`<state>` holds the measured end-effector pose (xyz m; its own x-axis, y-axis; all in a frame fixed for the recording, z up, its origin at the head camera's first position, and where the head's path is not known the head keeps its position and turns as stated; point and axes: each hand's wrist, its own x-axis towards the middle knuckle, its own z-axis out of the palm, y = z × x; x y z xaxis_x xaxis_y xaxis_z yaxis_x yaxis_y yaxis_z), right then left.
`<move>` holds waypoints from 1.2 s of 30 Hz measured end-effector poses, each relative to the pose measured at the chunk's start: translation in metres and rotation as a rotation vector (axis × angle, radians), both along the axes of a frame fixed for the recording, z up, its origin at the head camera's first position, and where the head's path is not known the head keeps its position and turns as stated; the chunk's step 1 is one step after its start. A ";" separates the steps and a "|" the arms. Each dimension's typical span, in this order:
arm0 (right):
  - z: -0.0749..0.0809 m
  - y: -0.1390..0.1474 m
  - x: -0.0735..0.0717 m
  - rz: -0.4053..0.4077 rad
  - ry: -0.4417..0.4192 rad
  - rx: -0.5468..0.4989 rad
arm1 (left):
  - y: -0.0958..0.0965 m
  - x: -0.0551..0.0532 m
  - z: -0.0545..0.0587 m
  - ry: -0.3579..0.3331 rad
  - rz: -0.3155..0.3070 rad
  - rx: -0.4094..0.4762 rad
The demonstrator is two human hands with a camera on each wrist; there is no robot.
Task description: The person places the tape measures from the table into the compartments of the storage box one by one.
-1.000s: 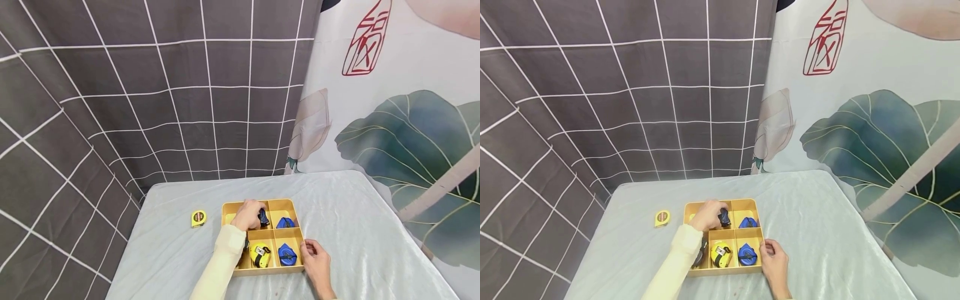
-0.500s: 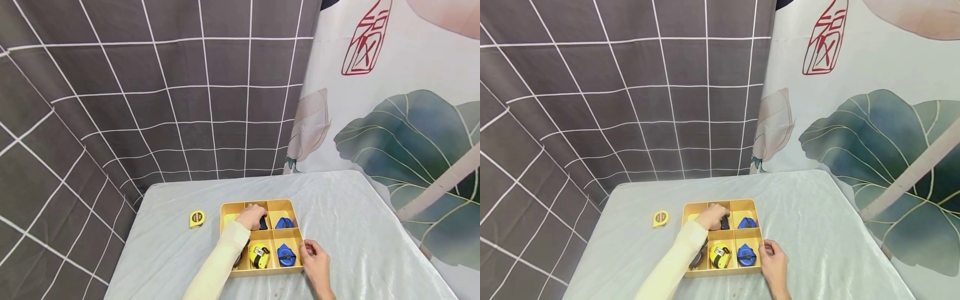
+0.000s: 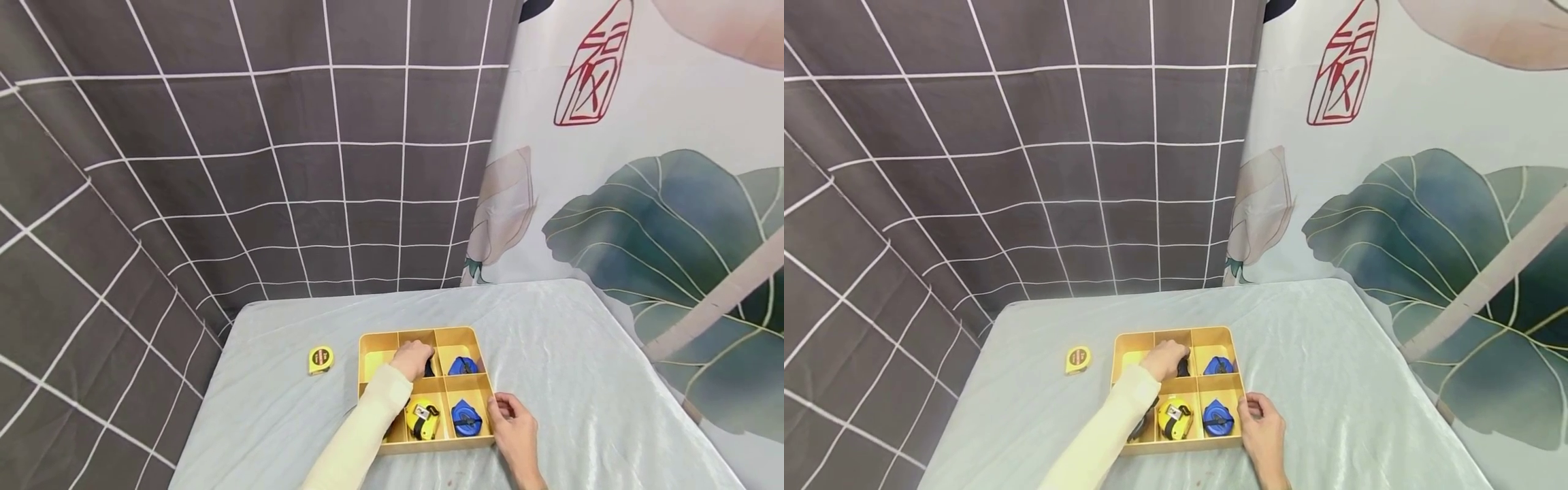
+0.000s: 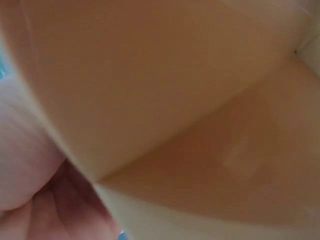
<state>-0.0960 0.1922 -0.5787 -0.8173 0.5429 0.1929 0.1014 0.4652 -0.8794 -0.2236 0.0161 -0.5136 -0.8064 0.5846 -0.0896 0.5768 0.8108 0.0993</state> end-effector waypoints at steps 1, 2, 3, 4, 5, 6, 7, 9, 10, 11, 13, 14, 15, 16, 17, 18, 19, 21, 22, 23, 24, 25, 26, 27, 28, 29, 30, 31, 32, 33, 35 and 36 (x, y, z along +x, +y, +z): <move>0.000 0.000 0.000 -0.001 -0.002 0.001 | -0.001 0.001 0.001 -0.011 0.005 0.008; 0.000 0.000 0.000 -0.001 -0.005 0.004 | -0.001 0.001 0.002 -0.025 0.012 0.015; 0.000 0.000 0.000 -0.001 -0.007 0.005 | -0.001 0.002 0.003 -0.040 0.019 0.023; 0.000 0.000 0.000 -0.002 -0.011 0.007 | -0.002 0.003 0.005 -0.056 0.028 0.032; 0.000 0.000 0.000 0.000 -0.011 0.007 | -0.002 0.004 0.008 -0.080 0.038 0.043; 0.000 0.000 0.000 0.002 -0.010 0.006 | -0.003 0.004 0.011 -0.094 0.043 0.053; 0.000 0.000 0.000 0.004 -0.010 0.003 | -0.006 0.005 0.014 -0.118 0.053 0.069; -0.001 0.000 0.001 0.004 -0.013 0.001 | -0.012 0.007 0.021 -0.132 0.059 0.106; -0.001 0.000 0.002 0.003 -0.014 0.003 | -0.016 0.008 0.024 -0.135 0.066 0.125; -0.001 0.000 0.002 0.001 -0.016 0.003 | -0.020 0.010 0.028 -0.134 0.073 0.146; 0.000 0.000 0.003 -0.006 -0.017 0.009 | -0.032 0.013 0.034 -0.101 0.084 0.180; 0.000 0.000 0.003 -0.008 -0.019 0.016 | -0.038 0.015 0.036 -0.076 0.089 0.199; 0.001 -0.001 0.002 -0.008 -0.020 0.024 | -0.045 0.017 0.039 -0.061 0.106 0.217; 0.001 -0.001 0.002 -0.006 -0.018 0.027 | -0.053 0.019 0.041 -0.046 0.123 0.238; 0.002 -0.001 0.001 -0.006 -0.016 0.028 | -0.061 0.020 0.041 -0.022 0.136 0.261; 0.002 -0.001 0.001 -0.006 -0.015 0.032 | -0.069 0.021 0.041 0.003 0.153 0.279; 0.002 -0.001 0.001 -0.004 -0.014 0.032 | -0.078 0.023 0.041 0.016 0.178 0.307; 0.003 -0.002 0.000 -0.004 -0.013 0.033 | -0.097 0.024 0.038 0.053 0.238 0.354; 0.003 -0.002 0.000 -0.005 -0.009 0.027 | -0.107 0.024 0.034 0.083 0.267 0.370; 0.003 -0.002 0.000 -0.008 -0.007 0.027 | -0.116 0.023 0.031 0.097 0.306 0.390; 0.002 -0.001 0.000 -0.010 -0.005 0.027 | -0.126 0.023 0.027 0.099 0.350 0.404; 0.002 -0.001 -0.001 -0.012 -0.004 0.027 | -0.135 0.022 0.022 0.098 0.393 0.413; 0.002 -0.001 -0.001 -0.012 -0.003 0.027 | -0.144 0.021 0.017 0.091 0.441 0.415; 0.002 -0.001 -0.001 -0.011 -0.002 0.029 | -0.152 0.021 0.011 0.079 0.488 0.416; 0.001 -0.002 -0.001 -0.010 -0.004 0.030 | -0.160 0.020 0.005 0.063 0.529 0.414; 0.001 -0.002 -0.001 -0.009 -0.006 0.031 | -0.167 0.021 0.000 0.041 0.566 0.415; 0.001 -0.002 -0.001 -0.006 -0.008 0.030 | -0.173 0.021 -0.005 0.021 0.594 0.412; 0.001 -0.002 -0.001 -0.007 -0.011 0.030 | -0.178 0.021 -0.009 0.009 0.613 0.414; 0.002 -0.002 -0.001 -0.009 -0.014 0.027 | -0.181 0.021 -0.014 -0.005 0.627 0.425; 0.002 -0.002 -0.001 -0.010 -0.017 0.021 | -0.184 0.021 -0.018 -0.015 0.635 0.435; 0.002 -0.002 -0.001 -0.009 -0.026 0.010 | -0.187 0.021 -0.025 -0.034 0.649 0.456; 0.002 -0.002 -0.001 -0.008 -0.032 0.003 | -0.188 0.020 -0.029 -0.043 0.657 0.465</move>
<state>-0.0971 0.1898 -0.5767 -0.8189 0.5486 0.1688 0.1329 0.4673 -0.8741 -0.2033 -0.1722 -0.5427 -0.9997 -0.0228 0.0074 -0.0156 0.8534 0.5210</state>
